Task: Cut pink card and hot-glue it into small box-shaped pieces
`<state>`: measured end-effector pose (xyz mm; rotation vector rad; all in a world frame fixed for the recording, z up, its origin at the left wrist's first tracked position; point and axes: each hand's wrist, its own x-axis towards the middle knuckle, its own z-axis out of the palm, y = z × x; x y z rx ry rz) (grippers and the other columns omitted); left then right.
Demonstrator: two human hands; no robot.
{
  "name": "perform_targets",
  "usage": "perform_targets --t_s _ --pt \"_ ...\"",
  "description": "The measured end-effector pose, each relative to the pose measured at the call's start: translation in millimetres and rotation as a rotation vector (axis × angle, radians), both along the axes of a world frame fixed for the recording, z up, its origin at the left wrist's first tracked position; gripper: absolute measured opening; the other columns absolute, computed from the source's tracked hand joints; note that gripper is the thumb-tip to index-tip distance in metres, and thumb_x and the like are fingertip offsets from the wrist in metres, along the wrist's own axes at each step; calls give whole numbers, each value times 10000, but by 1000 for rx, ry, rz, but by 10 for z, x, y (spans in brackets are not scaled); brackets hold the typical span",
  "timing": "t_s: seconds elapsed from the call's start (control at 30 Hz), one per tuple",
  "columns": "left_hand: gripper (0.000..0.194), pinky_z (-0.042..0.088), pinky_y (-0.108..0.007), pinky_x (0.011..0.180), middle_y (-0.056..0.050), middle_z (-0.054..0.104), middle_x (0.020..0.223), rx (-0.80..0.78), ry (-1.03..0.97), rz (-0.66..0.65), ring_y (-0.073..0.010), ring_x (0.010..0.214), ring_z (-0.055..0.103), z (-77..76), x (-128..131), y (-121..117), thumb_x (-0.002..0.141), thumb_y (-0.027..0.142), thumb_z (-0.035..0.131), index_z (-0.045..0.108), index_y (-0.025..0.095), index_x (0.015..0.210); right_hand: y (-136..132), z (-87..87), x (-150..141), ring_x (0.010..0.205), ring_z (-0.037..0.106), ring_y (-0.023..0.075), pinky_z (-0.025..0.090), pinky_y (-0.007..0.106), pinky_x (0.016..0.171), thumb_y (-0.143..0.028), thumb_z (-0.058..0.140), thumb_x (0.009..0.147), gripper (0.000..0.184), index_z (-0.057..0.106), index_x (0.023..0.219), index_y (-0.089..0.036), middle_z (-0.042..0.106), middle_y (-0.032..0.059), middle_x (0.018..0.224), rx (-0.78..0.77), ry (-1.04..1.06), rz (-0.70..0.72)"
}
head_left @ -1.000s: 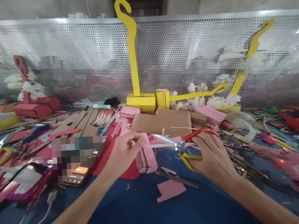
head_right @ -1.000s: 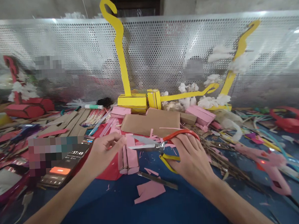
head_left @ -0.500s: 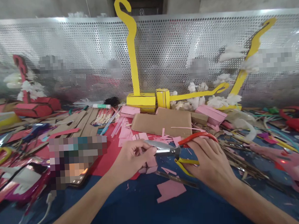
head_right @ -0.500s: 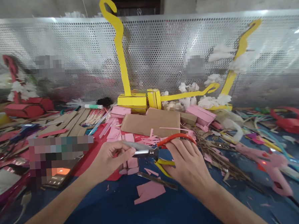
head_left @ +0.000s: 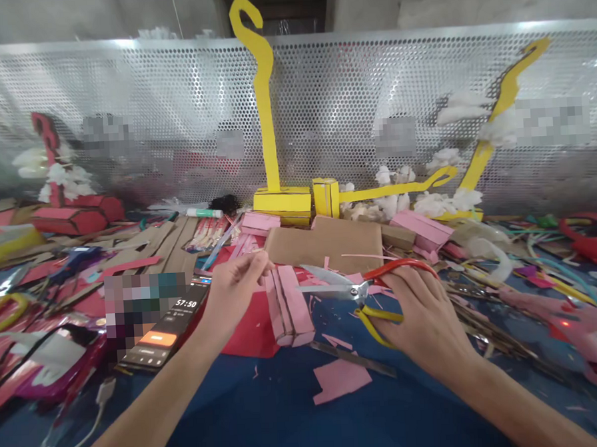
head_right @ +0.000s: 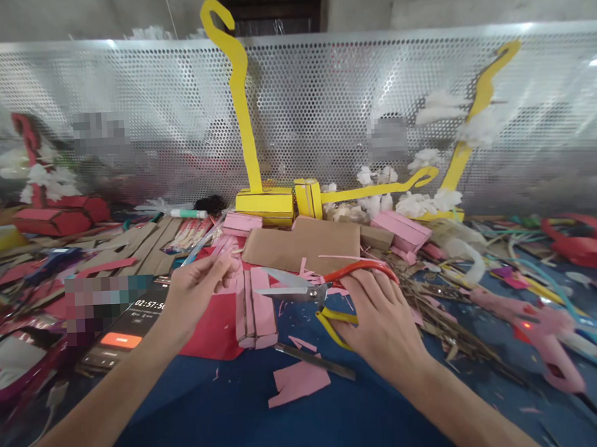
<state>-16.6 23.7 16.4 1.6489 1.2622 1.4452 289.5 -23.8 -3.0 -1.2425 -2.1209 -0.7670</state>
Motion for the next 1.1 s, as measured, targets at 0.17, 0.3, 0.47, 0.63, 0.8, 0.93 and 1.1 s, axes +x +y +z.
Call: perform_targets --t_s 0.17,0.3,0.47,0.63,0.8,0.93,1.1 --pt "468 516 -317 747 -82 731 812 45 379 130 -231 781 675 -81 -135 146 1010 476 420 743 170 863 42 -33 32 1071 571 370 473 517 972 -372 723 853 413 567 1173 -163 620 150 1116 -42 48 4" --pt "388 478 -394 941 -123 714 1212 60 522 189 -305 1064 659 -141 -175 187 969 448 480 720 208 1157 115 -93 99 1092 568 368 471 514 984 -392 738 854 451 549 1197 -168 622 140 1131 -68 70 -6" --pt "464 483 -392 763 -116 751 975 -59 632 159 -323 875 686 -229 -87 107 901 659 541 730 238 949 155 -110 116 1082 577 361 468 513 974 -417 714 874 419 551 1186 -189 629 136 1149 -77 91 -22" --pt "491 474 -369 703 -131 709 960 -146 596 48 -323 875 675 -331 -21 76 780 704 663 641 221 865 120 -87 61 1060 585 356 476 497 942 -407 699 881 390 555 1170 -188 640 136 1118 -91 83 -32" --pt "584 525 -424 819 -111 713 1073 -309 342 -140 -312 972 688 -287 24 32 756 621 743 569 215 1138 121 -102 56 1078 586 355 472 507 948 -372 680 879 349 573 1159 -194 647 134 1122 -106 110 -33" --pt "676 525 -470 979 -163 631 1340 -250 62 -264 -318 1189 634 -193 130 -34 733 437 827 514 213 1289 156 -116 83 1107 570 353 469 500 966 -355 694 872 365 555 1168 -193 625 136 1148 -121 171 -11" --pt "611 514 -493 1059 -141 680 1329 -310 -218 -488 -328 1256 626 -40 218 -133 730 333 836 616 191 1281 180 -92 123 1129 555 355 482 485 940 -371 698 876 427 509 1214 -191 590 151 1180 -159 296 46"
